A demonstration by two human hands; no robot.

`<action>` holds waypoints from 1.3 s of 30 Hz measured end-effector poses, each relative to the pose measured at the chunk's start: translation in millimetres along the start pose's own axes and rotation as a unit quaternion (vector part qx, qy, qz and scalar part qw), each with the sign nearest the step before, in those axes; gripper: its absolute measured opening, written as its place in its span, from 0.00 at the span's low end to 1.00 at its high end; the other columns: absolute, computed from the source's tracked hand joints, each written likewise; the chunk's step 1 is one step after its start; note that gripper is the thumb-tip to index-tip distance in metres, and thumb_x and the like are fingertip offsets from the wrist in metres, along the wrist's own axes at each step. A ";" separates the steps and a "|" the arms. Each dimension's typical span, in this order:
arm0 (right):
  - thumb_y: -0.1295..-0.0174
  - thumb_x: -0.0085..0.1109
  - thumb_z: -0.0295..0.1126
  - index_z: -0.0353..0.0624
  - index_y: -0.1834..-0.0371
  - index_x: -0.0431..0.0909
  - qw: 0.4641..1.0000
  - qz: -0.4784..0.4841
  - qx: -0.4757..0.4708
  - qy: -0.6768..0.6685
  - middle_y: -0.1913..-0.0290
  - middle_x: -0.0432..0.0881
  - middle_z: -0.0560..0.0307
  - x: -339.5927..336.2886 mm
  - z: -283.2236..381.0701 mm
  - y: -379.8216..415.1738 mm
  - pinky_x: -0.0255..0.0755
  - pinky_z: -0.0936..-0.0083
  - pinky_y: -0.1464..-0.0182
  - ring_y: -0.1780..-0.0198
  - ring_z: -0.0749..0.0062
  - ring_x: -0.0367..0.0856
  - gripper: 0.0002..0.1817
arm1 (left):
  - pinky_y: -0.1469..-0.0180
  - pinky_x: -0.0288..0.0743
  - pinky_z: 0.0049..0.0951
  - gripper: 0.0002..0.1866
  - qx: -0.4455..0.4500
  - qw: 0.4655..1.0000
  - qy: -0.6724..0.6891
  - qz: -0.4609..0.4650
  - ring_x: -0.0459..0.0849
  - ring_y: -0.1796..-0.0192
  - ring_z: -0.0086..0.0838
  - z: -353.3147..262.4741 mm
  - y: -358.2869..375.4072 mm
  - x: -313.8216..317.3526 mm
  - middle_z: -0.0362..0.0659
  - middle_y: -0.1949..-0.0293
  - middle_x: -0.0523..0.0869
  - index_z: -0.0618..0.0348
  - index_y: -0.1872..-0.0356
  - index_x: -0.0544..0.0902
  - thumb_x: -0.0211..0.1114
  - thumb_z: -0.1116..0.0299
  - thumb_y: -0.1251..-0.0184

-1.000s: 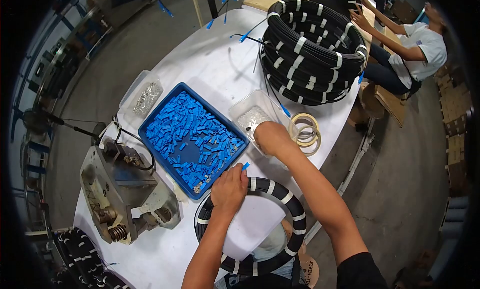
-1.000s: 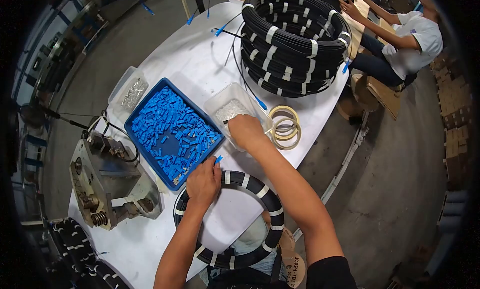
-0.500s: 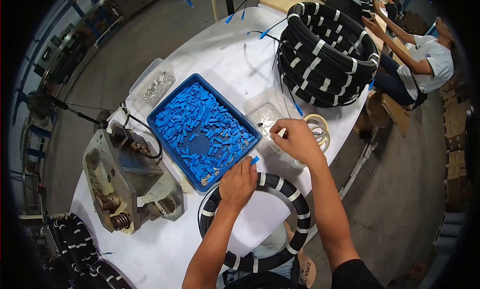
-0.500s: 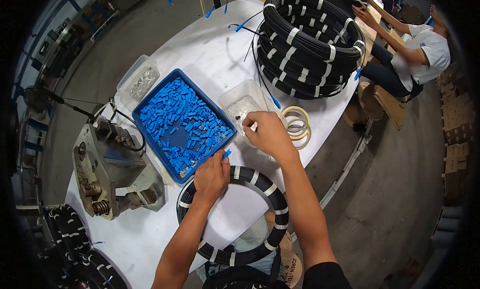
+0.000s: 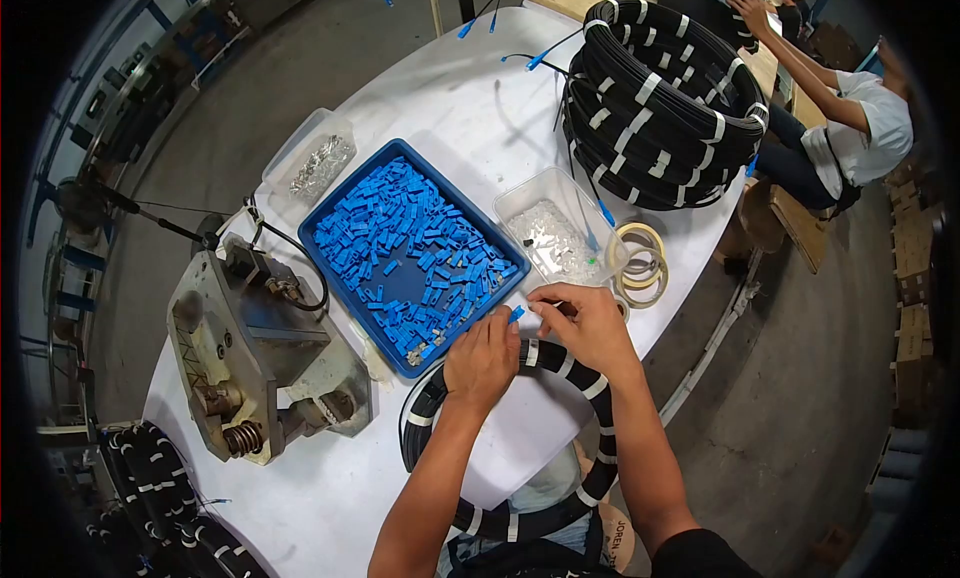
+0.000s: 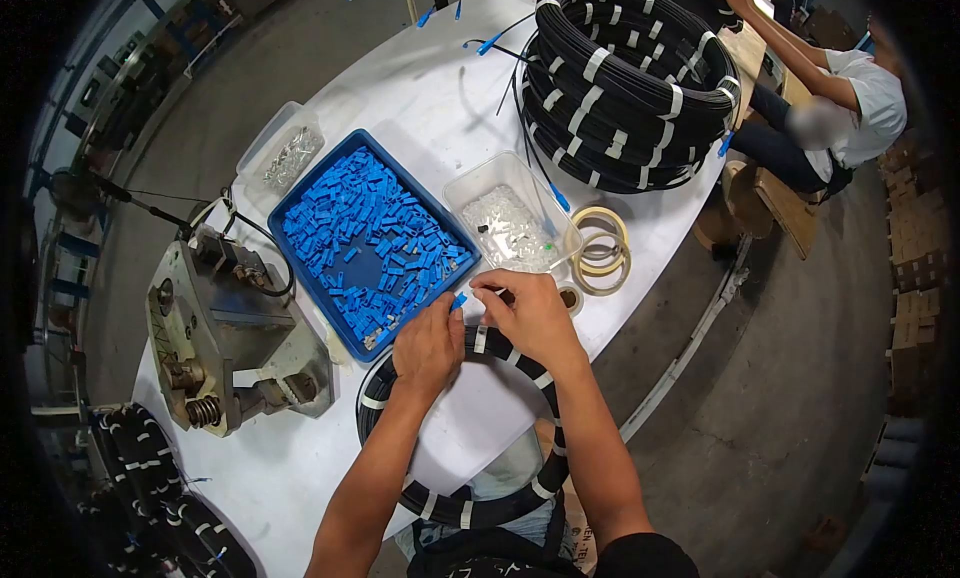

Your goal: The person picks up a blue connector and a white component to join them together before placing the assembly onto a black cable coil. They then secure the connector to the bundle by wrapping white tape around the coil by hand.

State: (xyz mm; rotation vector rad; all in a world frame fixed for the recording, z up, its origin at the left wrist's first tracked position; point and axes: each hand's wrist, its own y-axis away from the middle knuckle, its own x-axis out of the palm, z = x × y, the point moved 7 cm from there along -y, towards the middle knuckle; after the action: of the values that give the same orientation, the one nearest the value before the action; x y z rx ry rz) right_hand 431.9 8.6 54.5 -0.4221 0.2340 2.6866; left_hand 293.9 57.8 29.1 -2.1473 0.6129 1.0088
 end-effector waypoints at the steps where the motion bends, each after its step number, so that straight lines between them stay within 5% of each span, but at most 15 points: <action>1: 0.37 0.60 0.23 0.31 0.57 0.84 1.000 0.004 -0.002 -0.010 0.66 0.88 0.47 1.2 -0.5 -0.6 0.80 0.77 0.67 0.70 0.70 0.89 0.08 | 0.65 0.78 0.40 0.10 -0.001 1.000 0.000 -0.001 0.84 0.70 0.44 0.2 -0.3 0.2 0.50 0.72 0.84 0.61 0.53 0.78 0.57 0.66 0.27; 7: 0.37 0.59 0.22 0.30 0.57 0.84 1.000 0.006 -0.009 -0.010 0.66 0.88 0.46 3.1 3.3 -3.1 0.81 0.77 0.63 0.66 0.68 0.90 0.09 | 0.65 0.78 0.40 0.10 0.002 1.000 -0.002 -0.001 0.84 0.70 0.44 0.8 0.1 0.6 0.50 0.72 0.84 0.61 0.53 0.78 0.57 0.66 0.27; 9: 0.37 0.59 0.22 0.30 0.57 0.84 1.000 0.007 -0.020 -0.004 0.66 0.88 0.46 3.0 3.9 -3.9 0.81 0.77 0.63 0.65 0.68 0.90 0.09 | 0.65 0.78 0.33 0.10 0.008 0.999 -0.047 0.008 0.84 0.67 0.35 -0.1 0.9 1.8 0.42 0.69 0.83 0.59 0.54 0.78 0.56 0.65 0.27; 12: 0.37 0.58 0.21 0.31 0.57 0.84 0.999 0.009 -0.031 0.008 0.66 0.88 0.46 2.8 5.3 -4.3 0.81 0.77 0.63 0.65 0.68 0.90 0.09 | 0.65 0.78 0.41 0.10 0.006 1.000 -0.008 -0.004 0.84 0.70 0.43 -0.8 -0.2 0.1 0.50 0.72 0.84 0.61 0.53 0.78 0.58 0.66 0.28; 18: 0.37 0.58 0.21 0.32 0.58 0.84 0.999 0.016 -0.022 0.027 0.68 0.88 0.46 5.1 4.7 -7.3 0.80 0.76 0.62 0.65 0.68 0.90 0.08 | 0.65 0.78 0.34 0.11 0.011 0.999 -0.038 0.010 0.84 0.67 0.34 1.9 1.9 4.1 0.43 0.69 0.84 0.59 0.52 0.79 0.57 0.65 0.27; 29: 0.36 0.59 0.21 0.33 0.56 0.85 0.999 0.033 0.014 0.008 0.67 0.88 0.48 11.7 -10.4 -9.9 0.80 0.78 0.62 0.68 0.71 0.88 0.09 | 0.66 0.78 0.39 0.12 -0.016 0.999 -0.038 0.034 0.84 0.70 0.41 5.6 3.8 6.9 0.48 0.72 0.85 0.59 0.50 0.78 0.58 0.66 0.27; 37: 0.39 0.66 0.24 0.33 0.46 0.81 0.966 -0.136 -0.001 -0.222 0.61 0.88 0.52 37.7 -40.1 10.4 0.80 0.80 0.55 0.60 0.80 0.84 0.18 | 0.63 0.80 0.41 0.12 -0.031 0.999 -0.022 0.019 0.85 0.68 0.45 11.5 5.0 12.1 0.52 0.71 0.85 0.61 0.50 0.78 0.56 0.65 0.27; 39: 0.39 0.66 0.24 0.34 0.47 0.82 0.965 -0.166 -0.013 -0.203 0.61 0.88 0.50 42.0 -39.7 13.7 0.80 0.79 0.55 0.60 0.77 0.86 0.16 | 0.69 0.77 0.43 0.11 -0.021 1.000 -0.023 -0.006 0.84 0.72 0.48 9.8 4.4 8.7 0.53 0.71 0.85 0.62 0.50 0.77 0.54 0.66 0.25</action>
State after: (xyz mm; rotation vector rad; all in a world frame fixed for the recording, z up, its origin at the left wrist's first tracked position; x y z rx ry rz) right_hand 399.8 2.8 4.8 0.0853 0.0044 2.3768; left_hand 291.5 61.1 15.9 -2.1564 0.5611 1.0695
